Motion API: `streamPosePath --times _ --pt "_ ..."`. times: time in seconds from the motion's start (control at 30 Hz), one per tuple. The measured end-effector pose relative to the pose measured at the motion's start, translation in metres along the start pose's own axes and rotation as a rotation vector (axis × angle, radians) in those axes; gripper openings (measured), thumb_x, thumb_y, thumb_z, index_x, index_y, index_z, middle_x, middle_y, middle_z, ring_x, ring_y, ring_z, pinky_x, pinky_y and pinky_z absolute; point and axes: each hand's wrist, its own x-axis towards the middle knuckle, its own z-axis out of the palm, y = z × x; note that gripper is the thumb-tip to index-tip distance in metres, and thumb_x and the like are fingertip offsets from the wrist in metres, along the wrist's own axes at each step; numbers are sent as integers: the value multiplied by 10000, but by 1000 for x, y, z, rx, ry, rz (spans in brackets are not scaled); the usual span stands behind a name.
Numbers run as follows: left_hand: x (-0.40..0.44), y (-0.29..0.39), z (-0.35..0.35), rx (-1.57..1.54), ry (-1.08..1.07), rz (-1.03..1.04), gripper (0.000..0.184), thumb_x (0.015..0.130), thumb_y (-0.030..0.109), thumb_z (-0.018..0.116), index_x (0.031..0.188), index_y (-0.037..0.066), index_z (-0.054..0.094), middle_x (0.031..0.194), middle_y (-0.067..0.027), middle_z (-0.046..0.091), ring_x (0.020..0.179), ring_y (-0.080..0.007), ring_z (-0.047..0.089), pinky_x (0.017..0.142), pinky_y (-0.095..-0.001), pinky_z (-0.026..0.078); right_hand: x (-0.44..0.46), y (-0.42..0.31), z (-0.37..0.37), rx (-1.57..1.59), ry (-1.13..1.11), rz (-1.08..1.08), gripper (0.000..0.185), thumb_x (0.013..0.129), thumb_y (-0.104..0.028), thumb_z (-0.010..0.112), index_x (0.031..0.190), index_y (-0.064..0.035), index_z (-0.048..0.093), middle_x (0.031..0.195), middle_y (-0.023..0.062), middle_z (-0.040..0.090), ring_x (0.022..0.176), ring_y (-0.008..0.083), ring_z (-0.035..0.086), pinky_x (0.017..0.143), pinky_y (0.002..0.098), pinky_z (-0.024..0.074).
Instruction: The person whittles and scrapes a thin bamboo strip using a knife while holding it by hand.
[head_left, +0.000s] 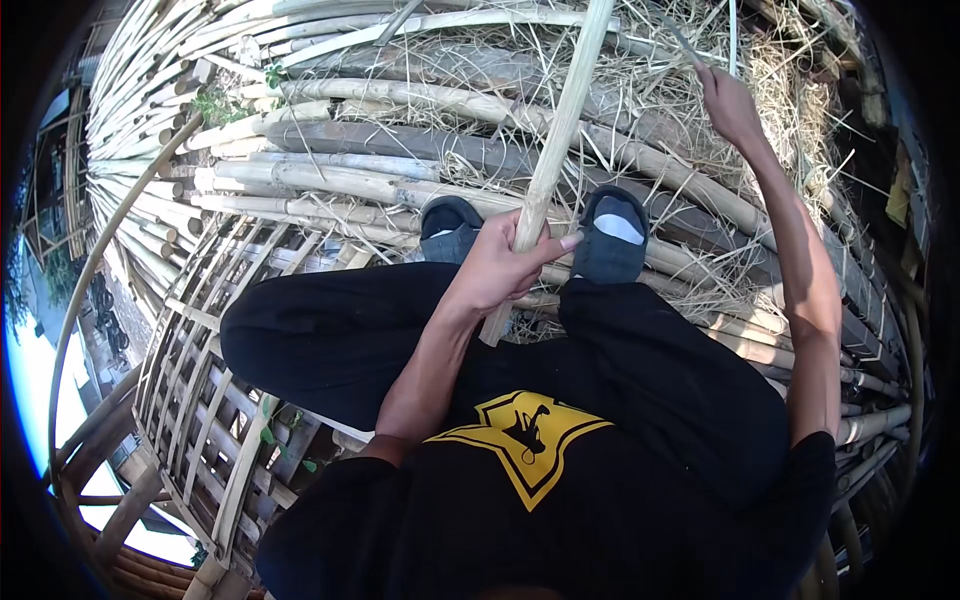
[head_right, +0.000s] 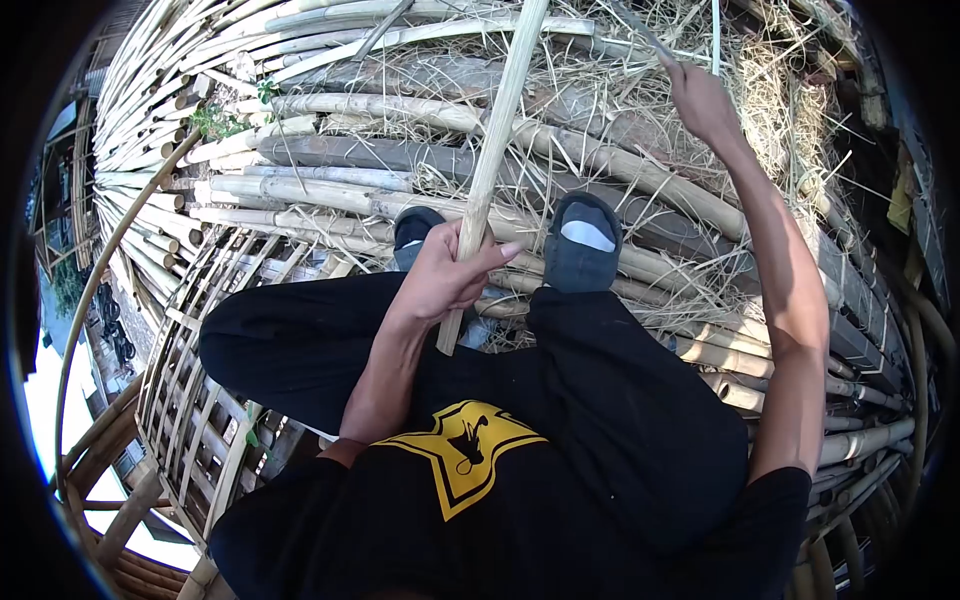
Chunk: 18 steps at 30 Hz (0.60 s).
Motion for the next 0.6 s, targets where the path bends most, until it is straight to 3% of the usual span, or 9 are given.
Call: streamPosePath --times 0.03,0.13,0.17,0.27,0.3,0.4,0.47,0.6 --pt "-5 1 3 55 -17 2 251 915 147 642 781 102 435 491 86 323 351 4 266 326 -200 167 -3 6 -47 65 82 92 557 1008 -471 330 897 -5 616 601 77 506 531 168 436 523 377 369" --pt "3 5 2 88 -2 25 229 966 227 568 823 94 448 510 73 328 354 -7 250 333 -201 172 -5 21 -106 102 664 -226 541 1000 -481 369 825 -26 604 568 22 459 539 109 414 501 316 321" --pt "9 5 4 -2 37 35 228 986 271 520 863 90 455 530 66 337 362 -9 245 333 -201 176 -10 18 -113 191 567 -109 530 994 -502 361 1027 -28 596 591 32 468 571 139 438 558 323 364" --pt "17 -6 3 -36 57 73 279 1025 353 401 971 87 465 580 48 361 382 -13 240 334 -196 190 -28 -5 -88 399 284 54 562 999 -488 363 938 0 635 602 5 428 570 125 378 536 325 314" --pt "19 -8 3 70 89 112 273 1027 342 400 969 85 468 577 47 361 379 -14 246 334 -194 192 -42 -23 -65 501 166 -47 545 1001 -480 376 782 -18 566 584 -12 401 558 119 354 523 328 280" --pt "24 -11 0 210 134 167 265 1028 333 399 975 85 475 574 48 362 381 -14 251 338 -193 203 -85 -95 -31 256 -229 -403 555 987 -488 399 755 -1 531 553 118 435 518 222 412 529 387 338" --pt "25 -12 1 212 152 166 254 1025 328 412 945 93 464 569 56 351 386 -11 248 338 -197 203 -107 -123 -15 198 -473 -387 554 983 -487 397 751 -7 548 589 162 514 545 306 493 575 432 389" --pt "27 -16 0 188 149 185 255 1022 325 423 903 101 442 559 63 330 387 -11 240 338 -200 191 -118 -129 11 253 -399 -587 526 976 -472 406 769 -18 572 643 194 568 622 378 548 613 469 426"
